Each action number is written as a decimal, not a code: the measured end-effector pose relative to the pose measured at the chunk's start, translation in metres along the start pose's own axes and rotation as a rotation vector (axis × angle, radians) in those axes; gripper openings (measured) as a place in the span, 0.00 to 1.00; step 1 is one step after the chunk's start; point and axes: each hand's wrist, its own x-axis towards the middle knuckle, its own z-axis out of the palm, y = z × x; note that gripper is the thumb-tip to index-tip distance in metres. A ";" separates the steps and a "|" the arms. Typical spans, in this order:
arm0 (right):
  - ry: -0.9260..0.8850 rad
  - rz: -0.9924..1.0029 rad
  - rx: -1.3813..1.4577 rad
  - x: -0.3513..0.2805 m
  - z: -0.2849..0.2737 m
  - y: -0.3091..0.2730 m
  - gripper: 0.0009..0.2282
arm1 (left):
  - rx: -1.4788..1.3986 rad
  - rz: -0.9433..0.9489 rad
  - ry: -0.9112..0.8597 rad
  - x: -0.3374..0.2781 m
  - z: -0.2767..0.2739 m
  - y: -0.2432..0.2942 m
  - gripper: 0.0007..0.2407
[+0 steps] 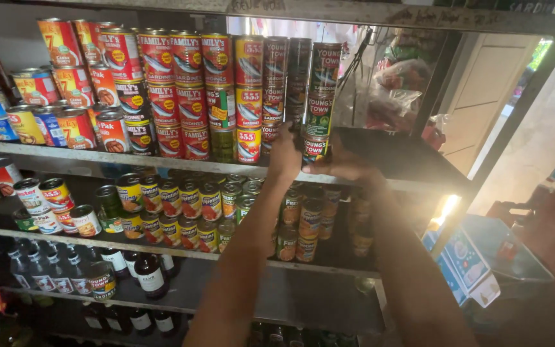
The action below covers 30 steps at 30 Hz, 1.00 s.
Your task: The person stocks a grocery store shelf by transferring canned goods one at a time from a cardboard box on a chair to the metal shelf unit, arranging them in neat rows alongside other existing canned products.
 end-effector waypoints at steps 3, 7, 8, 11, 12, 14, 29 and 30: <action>0.116 -0.047 0.045 -0.007 0.002 0.001 0.61 | -0.288 -0.139 0.140 0.015 -0.023 0.041 0.21; 0.225 -0.054 -0.076 -0.013 0.001 0.004 0.65 | -0.603 -0.134 0.221 0.065 -0.028 0.085 0.26; 0.263 -0.094 -0.096 -0.012 0.002 0.007 0.64 | -0.439 0.029 0.350 0.078 -0.026 0.093 0.27; 0.313 -0.189 -0.083 -0.012 0.008 0.008 0.64 | -0.244 0.052 0.346 0.098 -0.031 0.125 0.29; 0.319 -0.245 -0.051 -0.013 0.010 0.007 0.63 | -0.213 -0.086 0.220 0.102 -0.035 0.137 0.29; 0.337 -0.270 -0.031 -0.010 0.011 0.015 0.63 | -0.235 -0.038 0.276 0.112 -0.015 0.122 0.31; 0.728 -0.479 0.093 -0.058 0.056 0.017 0.51 | -0.842 -0.043 -0.024 -0.031 -0.122 0.108 0.25; 0.704 -0.539 0.117 -0.075 0.069 -0.003 0.47 | -0.930 -0.063 -0.143 -0.058 -0.135 0.102 0.25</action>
